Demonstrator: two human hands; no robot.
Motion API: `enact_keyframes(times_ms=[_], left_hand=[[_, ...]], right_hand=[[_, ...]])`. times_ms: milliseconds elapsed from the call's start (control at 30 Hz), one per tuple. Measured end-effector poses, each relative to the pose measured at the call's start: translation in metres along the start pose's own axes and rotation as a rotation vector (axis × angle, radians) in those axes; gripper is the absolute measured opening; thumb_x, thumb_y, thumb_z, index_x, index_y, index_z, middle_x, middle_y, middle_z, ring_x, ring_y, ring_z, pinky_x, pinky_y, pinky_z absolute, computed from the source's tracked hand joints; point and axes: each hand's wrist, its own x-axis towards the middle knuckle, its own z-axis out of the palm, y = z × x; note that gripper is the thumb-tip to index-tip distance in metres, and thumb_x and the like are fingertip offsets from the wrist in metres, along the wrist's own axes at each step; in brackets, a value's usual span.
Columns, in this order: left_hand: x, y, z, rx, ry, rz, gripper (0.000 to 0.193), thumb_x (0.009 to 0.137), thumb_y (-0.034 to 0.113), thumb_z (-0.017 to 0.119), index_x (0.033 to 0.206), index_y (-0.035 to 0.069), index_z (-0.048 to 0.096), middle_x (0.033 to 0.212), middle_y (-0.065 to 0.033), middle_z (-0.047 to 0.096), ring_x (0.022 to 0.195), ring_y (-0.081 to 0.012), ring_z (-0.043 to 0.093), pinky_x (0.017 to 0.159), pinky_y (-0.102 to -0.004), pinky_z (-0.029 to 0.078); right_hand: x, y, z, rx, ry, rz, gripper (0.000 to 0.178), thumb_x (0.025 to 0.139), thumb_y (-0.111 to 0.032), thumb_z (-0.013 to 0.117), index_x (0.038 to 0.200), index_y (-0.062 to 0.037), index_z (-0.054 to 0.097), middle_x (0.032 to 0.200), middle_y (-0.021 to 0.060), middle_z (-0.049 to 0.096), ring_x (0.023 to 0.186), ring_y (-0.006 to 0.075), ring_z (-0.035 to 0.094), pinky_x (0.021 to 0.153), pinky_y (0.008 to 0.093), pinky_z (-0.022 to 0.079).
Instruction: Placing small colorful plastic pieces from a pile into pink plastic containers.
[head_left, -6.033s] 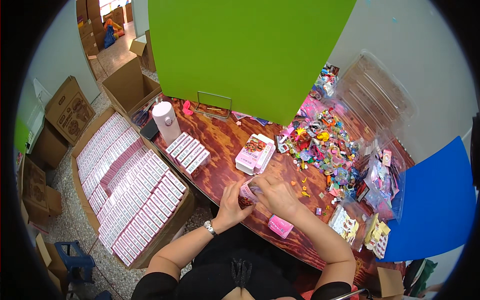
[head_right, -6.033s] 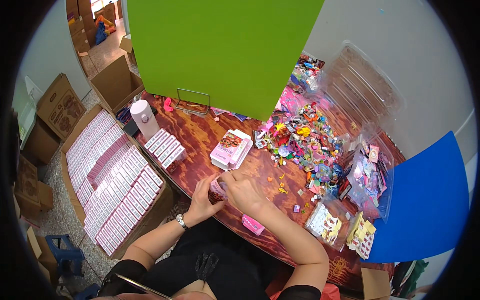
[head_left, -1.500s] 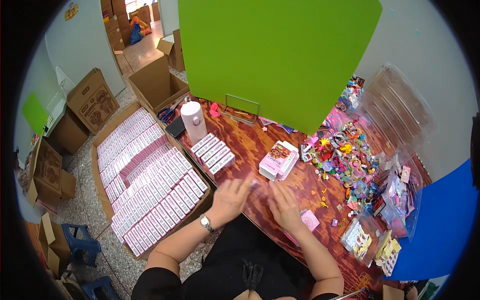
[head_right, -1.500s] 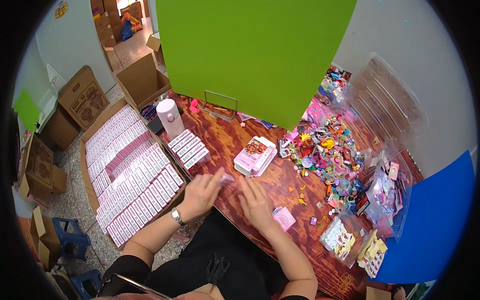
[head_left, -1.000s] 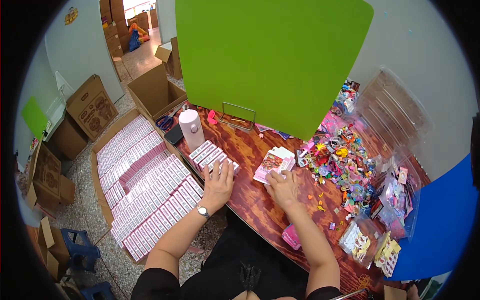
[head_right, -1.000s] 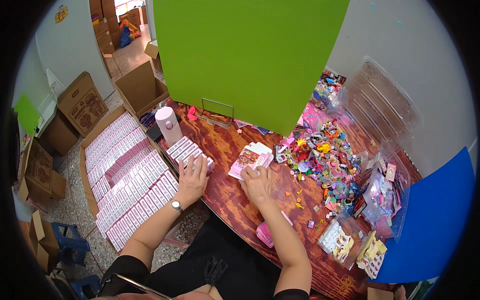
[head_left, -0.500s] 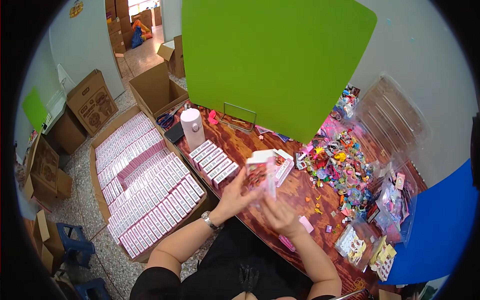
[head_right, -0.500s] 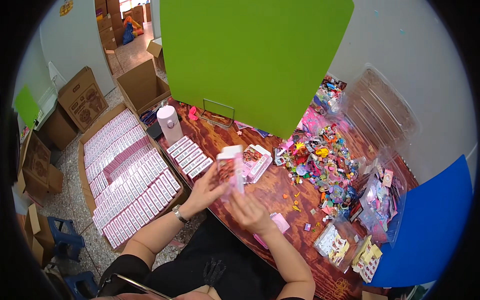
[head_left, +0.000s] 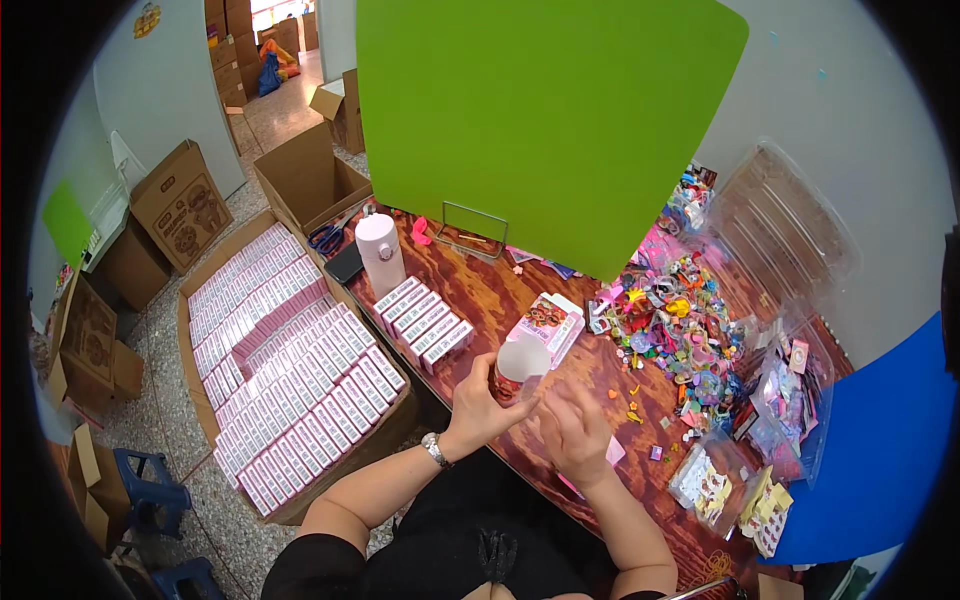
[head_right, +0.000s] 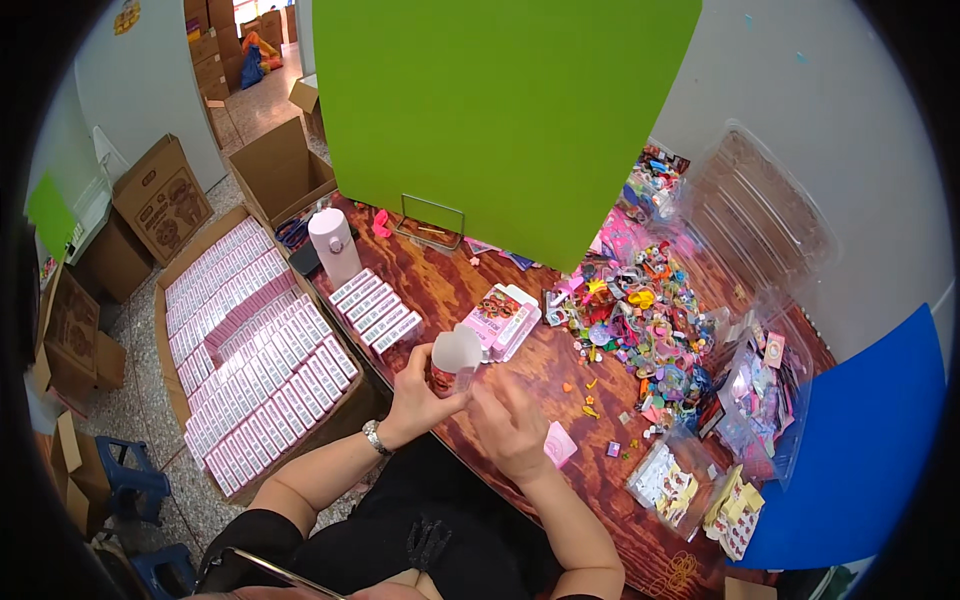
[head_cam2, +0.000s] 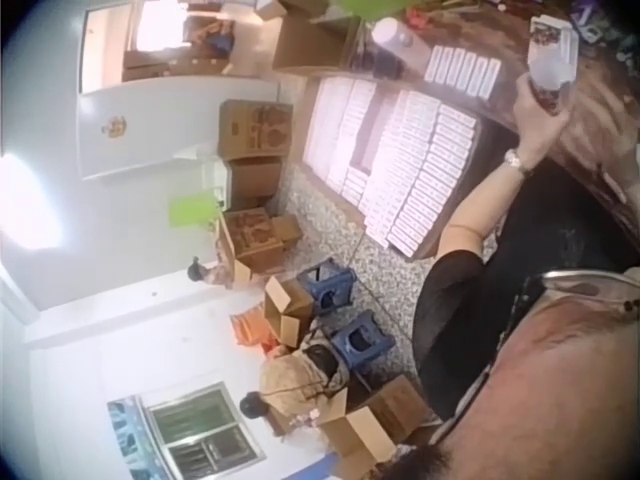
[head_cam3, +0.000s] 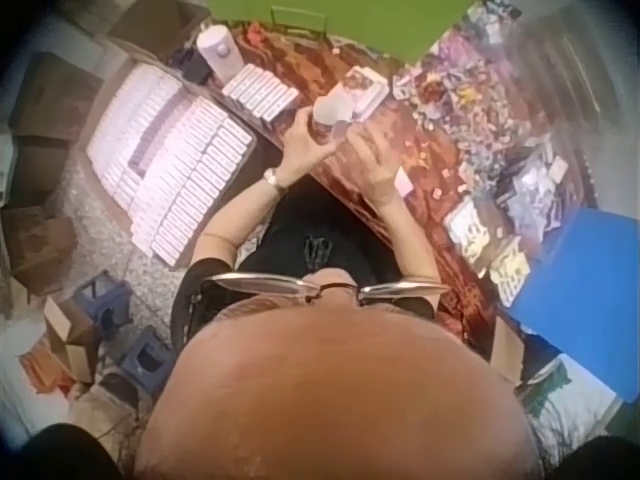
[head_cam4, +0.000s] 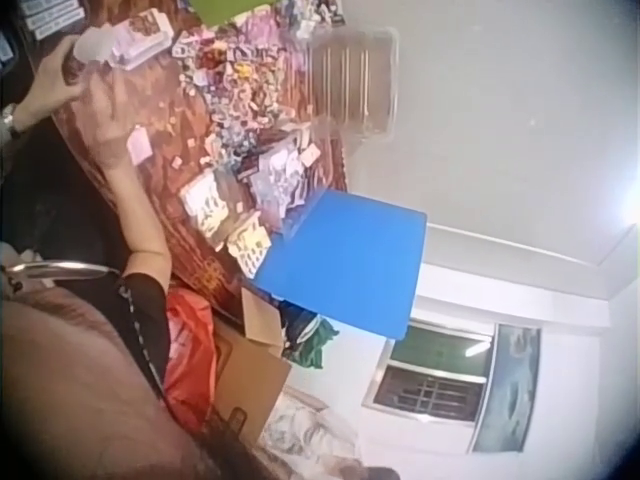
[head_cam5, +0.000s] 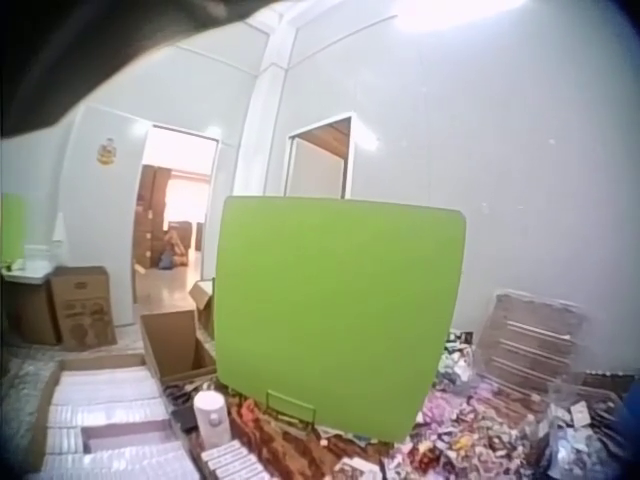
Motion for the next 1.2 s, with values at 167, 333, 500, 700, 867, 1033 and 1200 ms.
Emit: enact_keyframes(times_ms=[167, 333, 500, 700, 867, 1033, 1200], left_hand=[[-0.008, 0.009, 0.006, 0.011, 0.07, 0.152, 0.074, 0.068, 0.022, 0.088, 0.129, 0.003, 0.05, 0.109, -0.0169, 0.067, 0.093, -0.0339, 0.072, 0.075, -0.0394, 0.059], [-0.007, -0.001, -0.003, 0.014, -0.034, 0.32, 0.068, 0.069, 0.018, 0.087, 0.128, 0.009, 0.054, 0.112, -0.0145, 0.065, 0.095, -0.0328, 0.07, 0.074, -0.0389, 0.059], [-0.009, 0.0, -0.007, 0.188, -0.084, 0.412, 0.062, 0.069, 0.02, 0.087, 0.124, 0.011, 0.058, 0.114, -0.0136, 0.063, 0.094, -0.0336, 0.068, 0.073, -0.0401, 0.058], [-0.01, 0.0, -0.005, 0.287, -0.089, 0.478, 0.067, 0.069, 0.02, 0.086, 0.129, 0.011, 0.056, 0.115, -0.0139, 0.063, 0.09, -0.0343, 0.067, 0.072, -0.0412, 0.057], [-0.013, 0.001, -0.004, 0.279, -0.052, 0.45, 0.086, 0.068, 0.021, 0.086, 0.141, 0.0, 0.046, 0.116, -0.0177, 0.063, 0.092, -0.0344, 0.067, 0.074, -0.0401, 0.057], [-0.014, -0.001, -0.002, 0.342, -0.098, 0.412, 0.099, 0.066, 0.023, 0.086, 0.146, -0.009, 0.039, 0.116, -0.021, 0.062, 0.095, -0.0341, 0.066, 0.082, -0.04, 0.055], [-0.016, -0.005, 0.002, 0.424, -0.061, 0.492, 0.104, 0.065, 0.021, 0.085, 0.149, -0.012, 0.035, 0.119, -0.0222, 0.059, 0.101, -0.0352, 0.06, 0.092, -0.0435, 0.049]], right_hand=[[0.014, -0.003, 0.003, -0.182, -0.05, 0.016, 0.027, 0.081, -0.01, 0.08, 0.107, -0.0061, 0.073, 0.134, 0.0243, 0.059, 0.098, 0.0305, 0.07, 0.08, 0.0379, 0.057], [0.008, 0.0, -0.008, 0.007, -0.162, 0.138, 0.028, 0.083, -0.01, 0.078, 0.11, -0.005, 0.072, 0.133, 0.024, 0.06, 0.099, 0.0326, 0.068, 0.08, 0.0389, 0.057], [0.016, -0.001, -0.012, 0.127, -0.129, 0.209, 0.022, 0.091, -0.01, 0.073, 0.111, -0.0026, 0.07, 0.128, 0.0185, 0.064, 0.093, 0.0245, 0.067, 0.077, 0.0348, 0.056], [0.001, 0.01, 0.005, 1.018, 0.01, 1.022, 0.018, 0.101, -0.008, 0.061, 0.114, 0.003, 0.067, 0.114, 0.0084, 0.068, 0.098, 0.0111, 0.065, 0.078, 0.0279, 0.055], [0.015, -0.01, 0.001, 0.634, -0.063, 0.755, 0.016, 0.095, -0.008, 0.068, 0.11, -0.0021, 0.07, 0.092, 0.0069, 0.067, 0.076, 0.0165, 0.067, 0.062, 0.033, 0.054], [0.019, -0.007, -0.002, 0.278, -0.133, 0.523, 0.016, 0.088, -0.002, 0.071, 0.103, -0.0027, 0.072, 0.089, 0.0108, 0.066, 0.076, 0.0251, 0.068, 0.065, 0.0367, 0.053], [0.017, -0.009, -0.003, 0.25, -0.184, 0.502, 0.019, 0.087, -0.002, 0.072, 0.106, -0.0025, 0.073, 0.097, 0.0127, 0.07, 0.086, 0.0292, 0.069, 0.073, 0.0376, 0.055]])
